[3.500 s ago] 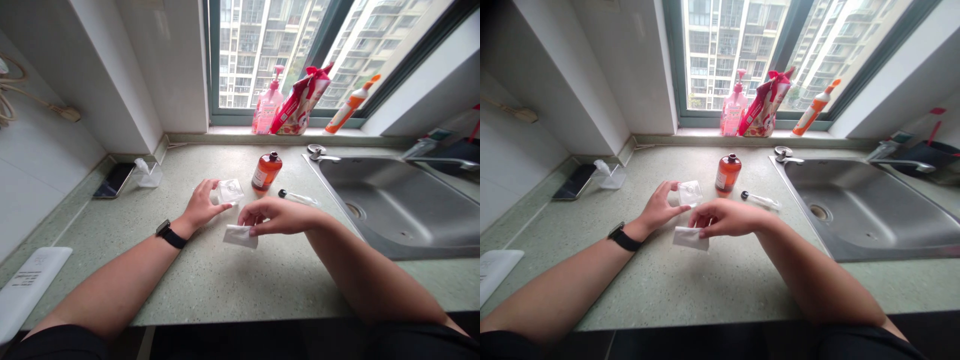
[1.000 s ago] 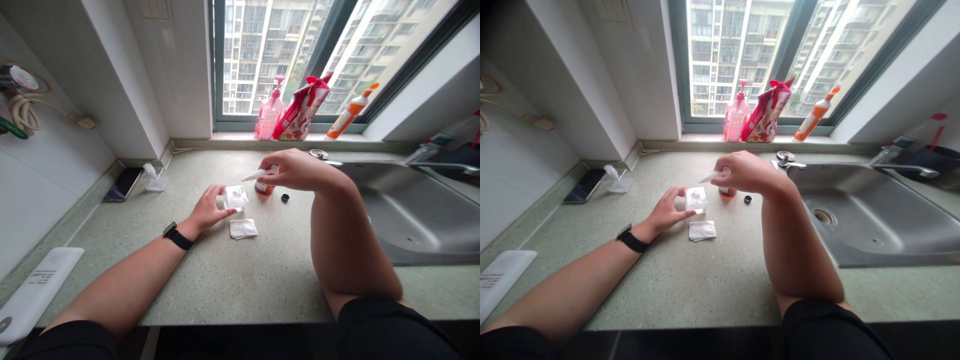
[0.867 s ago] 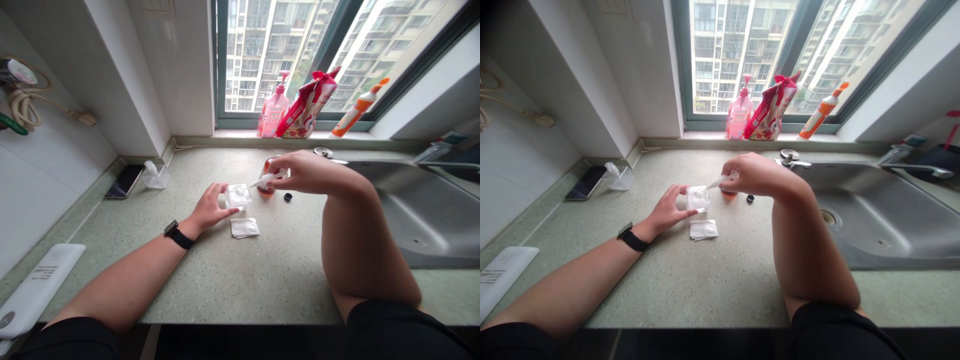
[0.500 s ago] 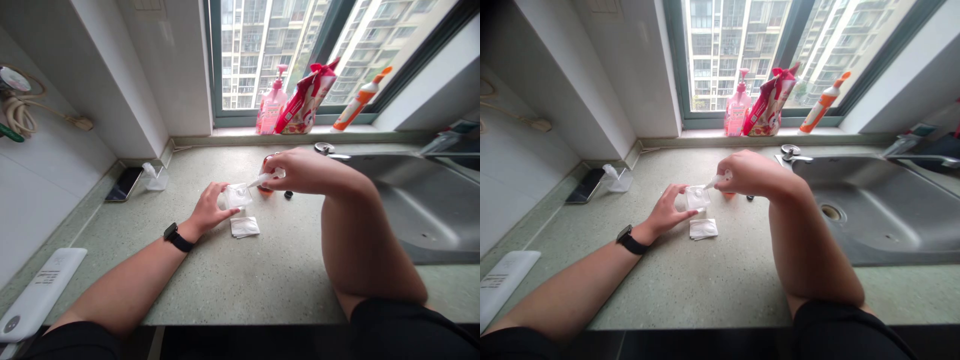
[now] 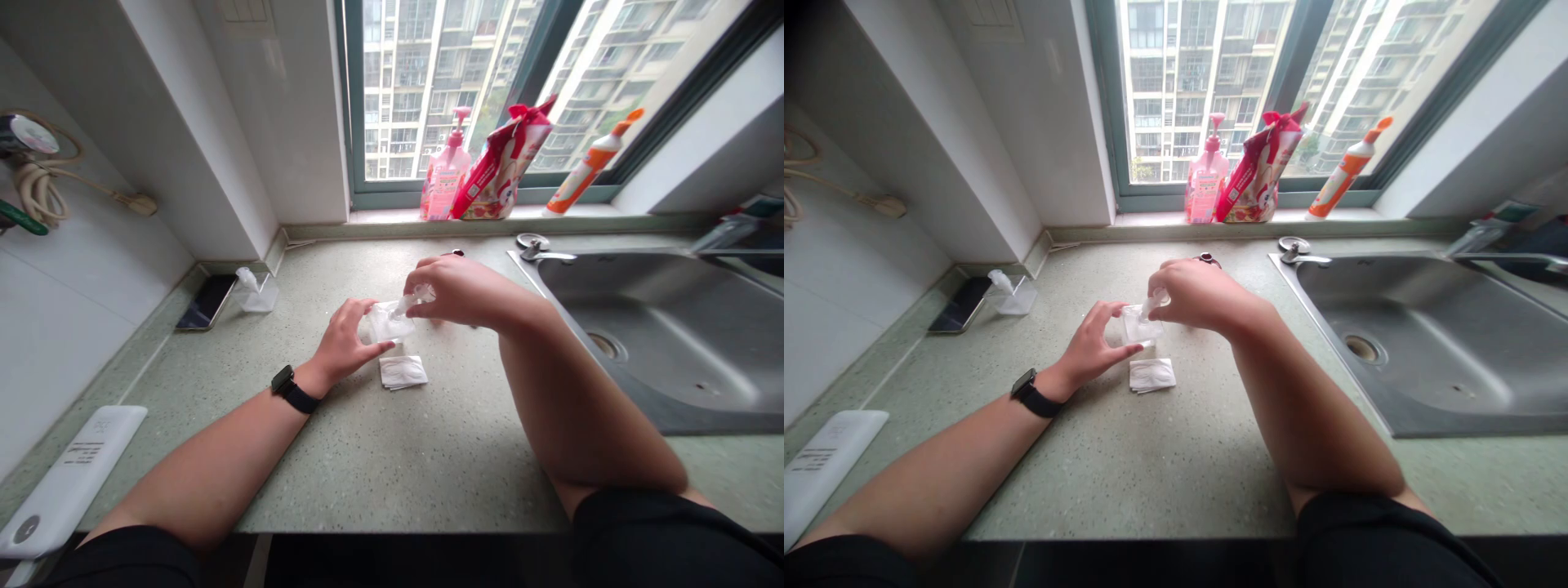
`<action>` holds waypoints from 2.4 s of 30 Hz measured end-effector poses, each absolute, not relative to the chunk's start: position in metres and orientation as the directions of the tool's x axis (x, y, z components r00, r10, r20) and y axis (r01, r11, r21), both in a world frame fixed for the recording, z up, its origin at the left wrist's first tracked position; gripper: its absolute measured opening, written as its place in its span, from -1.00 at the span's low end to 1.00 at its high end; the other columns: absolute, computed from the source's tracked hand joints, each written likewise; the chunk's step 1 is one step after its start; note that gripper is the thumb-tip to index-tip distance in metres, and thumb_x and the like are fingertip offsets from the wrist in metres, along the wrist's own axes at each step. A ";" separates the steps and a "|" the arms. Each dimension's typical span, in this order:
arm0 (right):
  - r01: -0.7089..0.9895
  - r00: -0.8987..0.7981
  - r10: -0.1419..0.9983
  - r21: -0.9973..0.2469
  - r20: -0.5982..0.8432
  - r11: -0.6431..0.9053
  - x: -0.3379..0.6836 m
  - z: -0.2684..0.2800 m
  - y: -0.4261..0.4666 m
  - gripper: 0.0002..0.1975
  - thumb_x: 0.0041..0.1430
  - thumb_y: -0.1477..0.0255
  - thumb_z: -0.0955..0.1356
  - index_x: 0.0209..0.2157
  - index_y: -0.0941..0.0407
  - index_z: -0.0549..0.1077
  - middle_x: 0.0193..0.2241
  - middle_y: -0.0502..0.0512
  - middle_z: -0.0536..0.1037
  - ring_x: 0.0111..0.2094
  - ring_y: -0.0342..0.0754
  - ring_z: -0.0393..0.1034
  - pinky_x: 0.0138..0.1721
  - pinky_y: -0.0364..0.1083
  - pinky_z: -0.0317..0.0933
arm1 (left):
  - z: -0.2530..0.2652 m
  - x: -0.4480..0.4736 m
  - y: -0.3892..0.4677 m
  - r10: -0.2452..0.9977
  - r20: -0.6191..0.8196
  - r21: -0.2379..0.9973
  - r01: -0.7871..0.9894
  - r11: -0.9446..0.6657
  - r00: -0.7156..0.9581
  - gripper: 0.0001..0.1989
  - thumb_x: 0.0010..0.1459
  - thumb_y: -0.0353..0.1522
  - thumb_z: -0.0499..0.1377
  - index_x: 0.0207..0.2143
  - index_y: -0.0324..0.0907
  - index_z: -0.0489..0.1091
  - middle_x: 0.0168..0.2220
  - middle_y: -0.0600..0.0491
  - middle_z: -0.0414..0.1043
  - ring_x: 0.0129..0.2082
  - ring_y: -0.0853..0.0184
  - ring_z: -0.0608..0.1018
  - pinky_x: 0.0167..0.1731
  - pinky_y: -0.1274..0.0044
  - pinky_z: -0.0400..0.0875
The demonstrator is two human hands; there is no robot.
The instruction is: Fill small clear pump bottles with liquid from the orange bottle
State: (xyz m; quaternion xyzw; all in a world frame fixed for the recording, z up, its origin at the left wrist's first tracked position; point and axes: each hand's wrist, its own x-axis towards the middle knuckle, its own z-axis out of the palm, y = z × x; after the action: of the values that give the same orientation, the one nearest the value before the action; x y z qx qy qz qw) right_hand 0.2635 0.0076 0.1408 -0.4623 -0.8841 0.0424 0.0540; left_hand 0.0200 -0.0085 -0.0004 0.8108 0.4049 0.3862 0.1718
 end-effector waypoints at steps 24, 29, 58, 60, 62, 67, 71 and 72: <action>0.770 -0.629 0.774 -0.081 0.074 0.633 0.249 0.125 0.008 -0.79 0.20 0.49 0.52 -0.12 0.02 0.71 0.03 0.19 0.61 0.00 0.12 0.46 -0.04 0.02 0.23 | 0.001 0.020 -0.010 0.794 0.507 0.535 0.600 -0.595 0.336 -0.30 0.17 -0.02 0.48 0.26 -0.01 0.37 0.07 -0.08 0.47 0.09 0.01 0.52 0.16 0.16 0.44; 0.761 -0.641 0.764 -0.064 0.074 0.645 0.248 0.123 0.009 -0.78 0.17 0.50 0.53 -0.13 0.00 0.71 0.01 0.17 0.63 0.00 0.14 0.47 -0.05 0.03 0.23 | 0.001 0.019 -0.011 0.790 0.511 0.537 0.591 -0.601 0.338 -0.29 0.16 -0.03 0.49 0.27 -0.01 0.38 0.06 -0.07 0.47 0.08 0.01 0.53 0.16 0.15 0.44; 0.822 -0.568 0.823 -0.053 -0.007 0.567 0.241 0.125 0.003 -0.81 0.33 0.33 0.43 -0.14 0.12 0.65 0.01 0.31 0.60 -0.01 0.19 0.51 -0.05 0.04 0.30 | -0.001 0.019 -0.009 0.790 0.513 0.529 0.601 -0.600 0.337 -0.29 0.18 0.00 0.47 0.27 -0.02 0.38 0.03 -0.07 0.47 0.06 0.02 0.53 0.16 0.14 0.43; 0.837 -0.547 0.837 -0.026 -0.020 0.547 0.239 0.126 0.004 -0.69 0.40 0.21 0.39 -0.22 0.14 0.67 -0.04 0.34 0.62 -0.04 0.21 0.52 -0.05 0.06 0.31 | 0.000 0.019 -0.009 0.791 0.510 0.530 0.602 -0.598 0.337 -0.29 0.18 0.00 0.47 0.27 -0.02 0.38 0.03 -0.06 0.47 0.06 0.02 0.53 0.16 0.15 0.44; 0.847 -0.532 0.846 -0.009 -0.035 0.532 0.239 0.126 0.004 -0.59 0.44 0.13 0.35 -0.24 0.16 0.67 -0.06 0.36 0.62 -0.04 0.23 0.53 -0.04 0.08 0.31 | 0.000 0.018 -0.009 0.795 0.505 0.531 0.605 -0.594 0.337 -0.28 0.17 0.00 0.47 0.28 -0.01 0.37 0.04 -0.06 0.48 0.06 0.02 0.53 0.16 0.15 0.44; 0.838 -0.541 0.841 -0.078 0.001 0.540 0.243 0.125 0.000 -0.58 0.27 0.26 0.52 0.11 0.11 0.56 0.09 0.30 0.59 0.06 0.21 0.51 0.00 0.02 0.32 | 0.000 0.018 -0.008 0.793 0.503 0.532 0.600 -0.598 0.344 -0.28 0.18 0.00 0.47 0.28 -0.02 0.37 0.06 -0.08 0.48 0.07 0.02 0.53 0.16 0.16 0.43; 0.814 -0.576 0.818 -0.087 0.003 0.574 0.245 0.122 0.000 -0.63 0.23 0.53 0.46 0.07 0.10 0.56 0.07 0.25 0.59 0.06 0.16 0.52 0.00 -0.01 0.31 | -0.002 0.018 -0.007 0.786 0.514 0.522 0.602 -0.604 0.343 -0.28 0.18 0.00 0.47 0.28 -0.02 0.37 0.05 -0.07 0.48 0.07 0.02 0.53 0.16 0.16 0.43; 0.815 -0.575 0.818 -0.086 0.002 0.573 0.245 0.122 0.001 -0.66 0.24 0.53 0.45 0.05 0.11 0.57 0.06 0.25 0.59 0.05 0.16 0.52 0.00 -0.01 0.32 | -0.002 0.018 -0.007 0.784 0.518 0.518 0.604 -0.605 0.341 -0.28 0.18 0.00 0.47 0.28 -0.02 0.37 0.06 -0.07 0.48 0.07 0.02 0.53 0.16 0.16 0.43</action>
State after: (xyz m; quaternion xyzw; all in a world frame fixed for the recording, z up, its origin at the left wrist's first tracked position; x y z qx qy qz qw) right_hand 0.2446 0.0008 0.1216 -0.4605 -0.8866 0.0377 0.0206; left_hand 0.0184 -0.0071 -0.0019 0.8104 0.4283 0.3819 0.1179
